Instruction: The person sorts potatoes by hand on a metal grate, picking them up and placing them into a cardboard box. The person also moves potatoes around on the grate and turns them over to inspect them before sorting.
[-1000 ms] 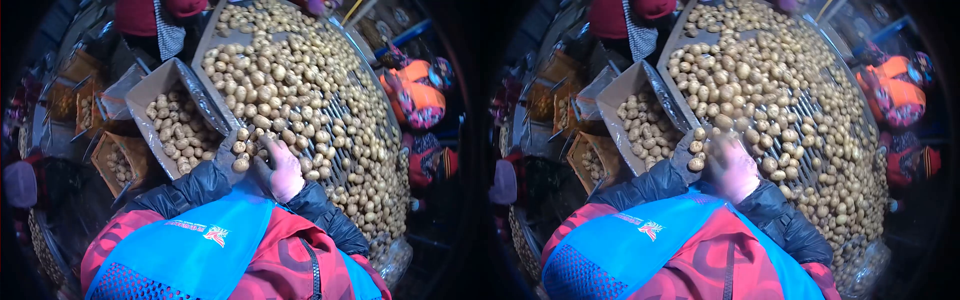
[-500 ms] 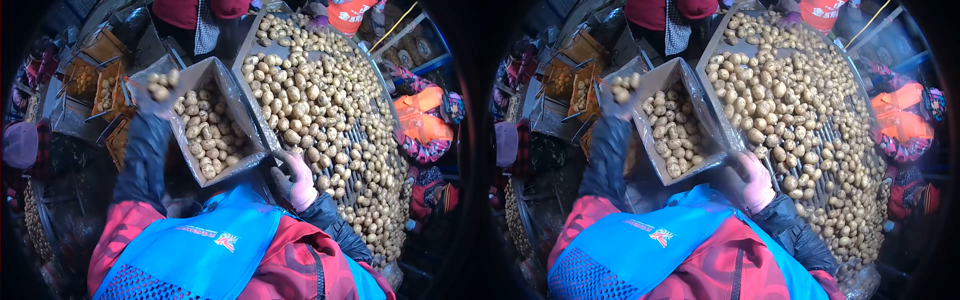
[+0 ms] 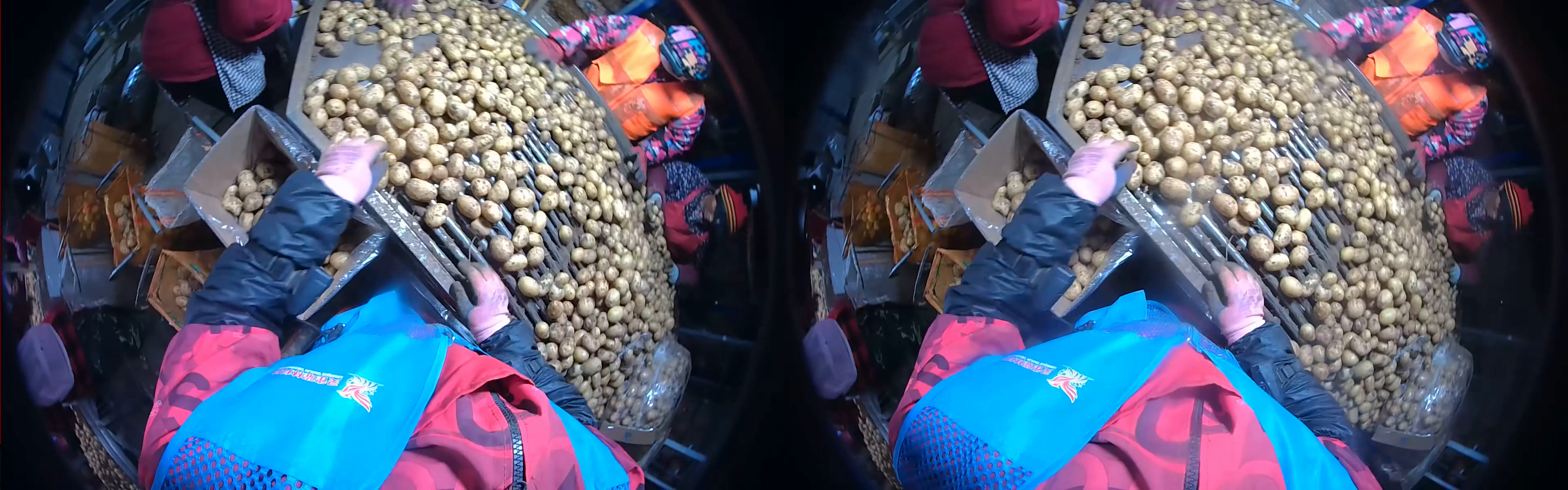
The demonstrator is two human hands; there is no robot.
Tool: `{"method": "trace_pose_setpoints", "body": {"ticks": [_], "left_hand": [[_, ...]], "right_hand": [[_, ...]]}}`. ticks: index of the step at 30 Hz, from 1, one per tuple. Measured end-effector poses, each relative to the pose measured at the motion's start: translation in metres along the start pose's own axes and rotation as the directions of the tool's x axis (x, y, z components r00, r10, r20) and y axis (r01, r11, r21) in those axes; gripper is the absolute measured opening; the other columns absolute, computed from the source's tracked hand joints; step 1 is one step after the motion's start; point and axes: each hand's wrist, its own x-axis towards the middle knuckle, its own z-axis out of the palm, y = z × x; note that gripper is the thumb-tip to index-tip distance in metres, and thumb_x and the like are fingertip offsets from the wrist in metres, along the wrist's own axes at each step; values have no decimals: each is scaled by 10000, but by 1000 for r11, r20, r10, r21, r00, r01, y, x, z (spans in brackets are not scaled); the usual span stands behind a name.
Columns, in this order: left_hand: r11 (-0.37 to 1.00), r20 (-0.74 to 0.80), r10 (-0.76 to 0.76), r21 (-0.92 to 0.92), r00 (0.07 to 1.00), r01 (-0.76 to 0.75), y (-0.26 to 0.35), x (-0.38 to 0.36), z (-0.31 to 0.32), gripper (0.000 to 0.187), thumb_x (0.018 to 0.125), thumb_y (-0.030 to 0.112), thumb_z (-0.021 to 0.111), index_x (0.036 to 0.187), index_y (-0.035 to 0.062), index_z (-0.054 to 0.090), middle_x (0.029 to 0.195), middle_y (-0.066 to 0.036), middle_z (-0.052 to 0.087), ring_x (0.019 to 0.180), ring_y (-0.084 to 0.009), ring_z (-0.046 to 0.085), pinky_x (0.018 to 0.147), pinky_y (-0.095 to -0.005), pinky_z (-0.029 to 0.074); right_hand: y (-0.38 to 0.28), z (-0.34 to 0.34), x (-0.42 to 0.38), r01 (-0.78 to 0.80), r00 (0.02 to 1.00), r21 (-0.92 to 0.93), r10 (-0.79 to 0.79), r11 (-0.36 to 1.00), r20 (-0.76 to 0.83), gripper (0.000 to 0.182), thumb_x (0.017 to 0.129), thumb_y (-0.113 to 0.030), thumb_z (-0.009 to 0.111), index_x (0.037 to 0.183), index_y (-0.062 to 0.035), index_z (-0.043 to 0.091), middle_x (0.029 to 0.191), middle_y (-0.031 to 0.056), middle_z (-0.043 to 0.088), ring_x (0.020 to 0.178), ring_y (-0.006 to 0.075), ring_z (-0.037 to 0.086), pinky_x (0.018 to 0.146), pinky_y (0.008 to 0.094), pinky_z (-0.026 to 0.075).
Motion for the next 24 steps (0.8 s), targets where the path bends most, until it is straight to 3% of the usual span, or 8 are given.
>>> {"method": "trace_pose_setpoints", "body": {"ticks": [4, 9, 12, 15, 18, 20, 22, 24], "left_hand": [[970, 222, -108, 237, 969, 53, 17, 42, 31, 360, 844, 364, 716, 1067, 82, 701, 1060, -175, 702, 1019, -371, 678, 855, -498, 538], [961, 290, -126, 272, 949, 44, 23, 58, 24, 288, 812, 215, 677, 1042, 54, 746, 1064, -221, 724, 1007, -377, 708, 864, -489, 557], [962, 354, -54, 270, 934, -47, 27, 59, 17, 300, 816, 187, 653, 1055, 36, 751, 1078, -230, 724, 1020, -374, 711, 877, -480, 559], [940, 425, -53, 328, 904, -99, 37, 66, 6, 368, 972, 228, 484, 1203, 71, 724, 1239, -193, 697, 1127, -324, 690, 958, -446, 539], [931, 514, -26, 325, 857, -167, 37, 79, -3, 337, 932, 206, 556, 1198, 91, 729, 1222, -205, 699, 1119, -330, 691, 960, -448, 536], [953, 483, -23, 275, 875, -127, 30, 73, -3, 352, 883, 221, 624, 1189, 84, 729, 1205, -209, 704, 1113, -334, 692, 957, -448, 536], [966, 327, -30, 251, 944, -56, 13, 56, 11, 402, 843, 416, 703, 1093, 104, 742, 1086, -186, 728, 1017, -353, 710, 902, -484, 548], [998, 21, 29, 55, 999, -30, -12, 32, 20, 415, 864, 441, 724, 1102, 101, 732, 1050, -170, 729, 968, -342, 716, 859, -462, 558]], "right_hand": [[2, 0, -16, -84, 995, -12, 84, 996, 48, 331, 881, -179, 696, 1186, -58, 654, 1110, 191, 674, 1010, 392, 642, 884, 465, 515], [0, 5, -16, -96, 993, -17, 97, 995, 74, 283, 915, -204, 647, 1157, -58, 658, 1075, 197, 671, 971, 395, 641, 853, 467, 514], [0, 6, -17, -120, 985, -34, 124, 992, 118, 256, 917, -200, 639, 1128, -56, 661, 1072, 199, 670, 967, 398, 642, 849, 467, 514], [1, 12, -19, -114, 988, -72, 120, 991, 97, 266, 915, -247, 634, 1113, -72, 664, 1022, 175, 671, 946, 379, 646, 829, 468, 515], [8, 14, -20, -105, 986, -104, 117, 989, 121, 312, 910, -296, 626, 1156, -108, 659, 998, 145, 664, 949, 362, 648, 816, 463, 512], [9, 14, -21, -79, 992, -70, 85, 994, 96, 287, 914, -298, 621, 1104, -88, 664, 979, 159, 660, 933, 372, 647, 808, 472, 510], [10, 16, -20, -87, 994, -19, 88, 996, 69, 265, 918, -302, 618, 1027, -64, 660, 947, 177, 651, 907, 389, 642, 799, 483, 506], [17, 21, -22, -71, 997, -5, 71, 997, 38, 242, 916, -291, 633, 948, -51, 638, 913, 193, 639, 886, 409, 632, 781, 492, 500]]}}
